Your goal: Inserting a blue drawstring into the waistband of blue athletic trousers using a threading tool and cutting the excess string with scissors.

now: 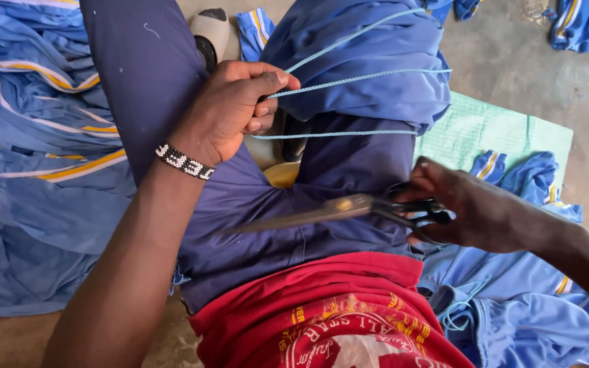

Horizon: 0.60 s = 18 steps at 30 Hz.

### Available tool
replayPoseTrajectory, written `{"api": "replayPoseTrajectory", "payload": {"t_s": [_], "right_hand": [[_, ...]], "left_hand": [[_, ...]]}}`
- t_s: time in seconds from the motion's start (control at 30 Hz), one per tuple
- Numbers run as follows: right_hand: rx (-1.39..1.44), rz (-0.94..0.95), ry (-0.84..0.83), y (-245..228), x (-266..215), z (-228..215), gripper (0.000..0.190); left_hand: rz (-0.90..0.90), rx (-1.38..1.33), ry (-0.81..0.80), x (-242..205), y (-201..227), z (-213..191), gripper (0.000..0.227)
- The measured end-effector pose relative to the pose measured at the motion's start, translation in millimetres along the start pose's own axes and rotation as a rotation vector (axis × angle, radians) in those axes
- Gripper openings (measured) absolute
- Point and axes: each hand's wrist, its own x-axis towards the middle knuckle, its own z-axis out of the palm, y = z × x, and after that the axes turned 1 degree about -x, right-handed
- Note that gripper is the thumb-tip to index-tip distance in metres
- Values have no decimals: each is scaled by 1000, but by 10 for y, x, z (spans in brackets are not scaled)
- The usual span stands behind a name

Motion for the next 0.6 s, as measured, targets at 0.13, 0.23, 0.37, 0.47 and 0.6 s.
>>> {"api": "replayPoseTrajectory", "payload": {"t_s": [0.13, 0.23, 0.37, 0.47, 0.6], "right_hand": [[216, 111, 176, 246, -162, -6, 81], [259, 28, 194, 204, -324, -1, 76], [818, -77, 33, 203, -324, 84, 39], [698, -166, 82, -3, -108, 138, 68], [817, -250, 164, -142, 274, 225, 55]], "left_hand": [[9, 19, 82, -29, 38, 19, 24], [74, 19, 150, -46, 59, 75, 34], [166, -73, 175, -85, 101, 85, 31], [179, -83, 158, -57, 18, 66, 29], [218, 37, 254, -46, -75, 113, 24]]}}
